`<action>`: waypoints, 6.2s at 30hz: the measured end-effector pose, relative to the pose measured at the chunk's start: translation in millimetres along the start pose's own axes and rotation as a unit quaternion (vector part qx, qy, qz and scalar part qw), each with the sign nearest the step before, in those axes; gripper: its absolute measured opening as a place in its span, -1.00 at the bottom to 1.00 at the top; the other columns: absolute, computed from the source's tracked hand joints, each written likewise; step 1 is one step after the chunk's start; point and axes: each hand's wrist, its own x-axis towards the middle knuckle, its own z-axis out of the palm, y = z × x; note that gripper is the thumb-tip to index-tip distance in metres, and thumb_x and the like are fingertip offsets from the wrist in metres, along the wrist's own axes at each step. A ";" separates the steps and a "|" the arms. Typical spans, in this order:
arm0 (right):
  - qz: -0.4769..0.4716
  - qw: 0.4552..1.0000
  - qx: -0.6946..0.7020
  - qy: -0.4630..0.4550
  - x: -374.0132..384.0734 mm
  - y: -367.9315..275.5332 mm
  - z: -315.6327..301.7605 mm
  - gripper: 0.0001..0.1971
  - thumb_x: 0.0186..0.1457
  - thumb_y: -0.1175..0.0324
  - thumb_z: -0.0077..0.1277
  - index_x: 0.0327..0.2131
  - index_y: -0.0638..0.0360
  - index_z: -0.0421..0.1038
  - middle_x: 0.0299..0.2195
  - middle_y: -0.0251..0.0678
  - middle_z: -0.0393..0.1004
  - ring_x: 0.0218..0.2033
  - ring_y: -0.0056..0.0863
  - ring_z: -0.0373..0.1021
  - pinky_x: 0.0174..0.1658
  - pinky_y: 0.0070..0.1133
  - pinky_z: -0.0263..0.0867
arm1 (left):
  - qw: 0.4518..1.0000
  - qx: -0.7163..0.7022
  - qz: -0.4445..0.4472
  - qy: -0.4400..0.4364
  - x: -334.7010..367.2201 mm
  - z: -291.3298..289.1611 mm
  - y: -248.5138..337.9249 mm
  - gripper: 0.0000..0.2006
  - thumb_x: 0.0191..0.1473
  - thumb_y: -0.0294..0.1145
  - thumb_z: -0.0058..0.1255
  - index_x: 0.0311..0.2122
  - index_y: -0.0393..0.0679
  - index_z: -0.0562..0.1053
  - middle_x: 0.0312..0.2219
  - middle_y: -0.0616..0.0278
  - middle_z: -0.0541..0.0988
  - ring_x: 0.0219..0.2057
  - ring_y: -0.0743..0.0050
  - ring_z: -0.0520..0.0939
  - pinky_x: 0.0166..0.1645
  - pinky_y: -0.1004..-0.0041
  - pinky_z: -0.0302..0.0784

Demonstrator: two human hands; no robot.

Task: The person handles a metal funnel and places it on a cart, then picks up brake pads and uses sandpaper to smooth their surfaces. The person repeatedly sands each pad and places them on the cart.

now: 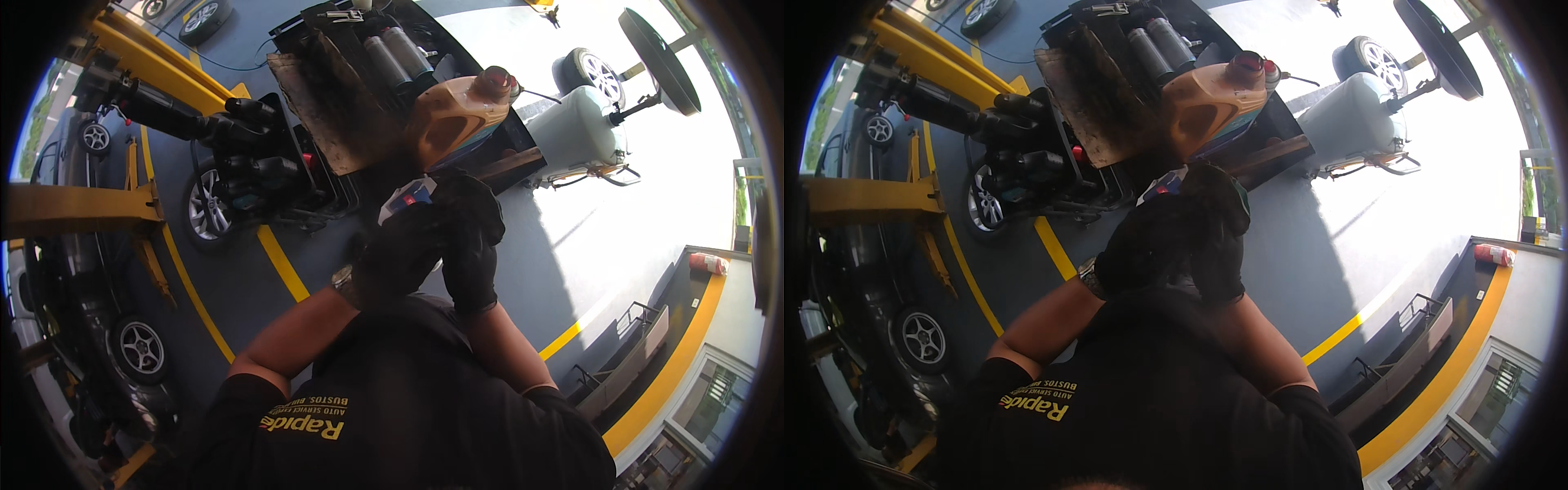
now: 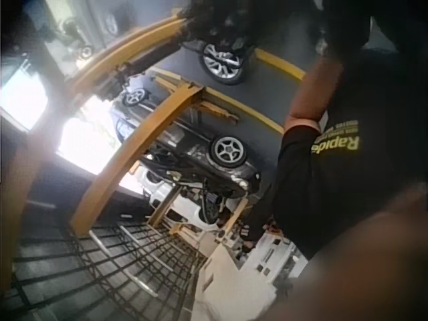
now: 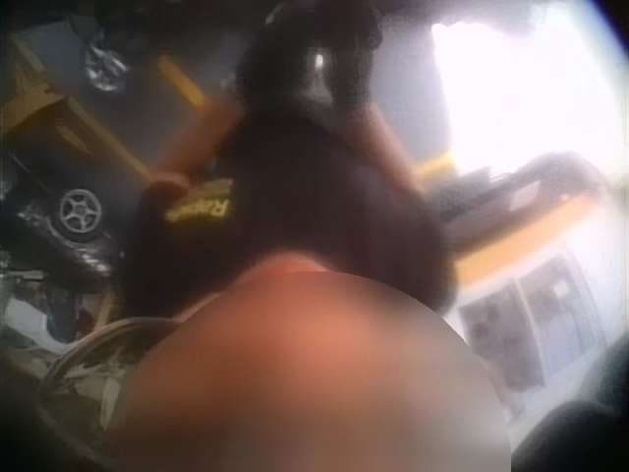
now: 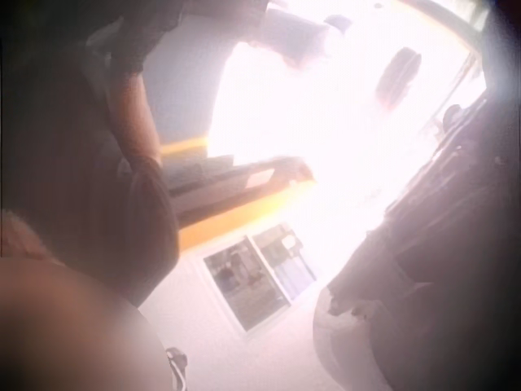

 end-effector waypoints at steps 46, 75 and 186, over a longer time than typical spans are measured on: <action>0.255 0.953 -0.041 -0.156 112.1 311.4 -150.3 -0.46 0.25 0.23 0.19 0.24 0.22 0.42 -0.19 -0.19 0.63 -0.23 -0.49 0.57 -0.18 -0.55 0.51 | 0.795 0.087 -0.430 -0.419 254.0 272.0 -201.1 -0.21 0.21 0.48 -0.18 0.21 0.03 0.56 0.22 0.04 0.56 0.22 0.02 0.59 0.28 0.10 0.50; 0.313 0.927 0.190 0.081 35.5 241.6 -168.1 -0.55 0.40 0.24 -0.07 0.21 0.33 0.39 -0.11 -0.12 0.60 -0.17 -0.40 0.58 -0.17 -0.49 0.56 | 0.936 0.232 -0.157 -0.213 310.3 -30.1 -88.0 -0.49 0.01 0.19 0.23 -0.29 -0.14 0.70 -0.36 -0.09 0.72 -0.29 0.01 0.75 -0.15 0.18 0.63; 0.006 0.998 0.035 -0.046 213.2 113.4 -53.9 -0.22 -0.26 0.28 0.62 0.07 0.27 0.45 -0.02 -0.14 0.58 -0.03 -0.42 0.57 0.08 -0.45 0.52 | 0.964 -0.165 -0.210 -0.004 87.0 -1.5 -213.2 -0.30 0.06 -0.31 0.42 0.28 -0.17 0.37 0.12 0.10 0.60 0.14 0.34 0.62 0.22 0.28 0.56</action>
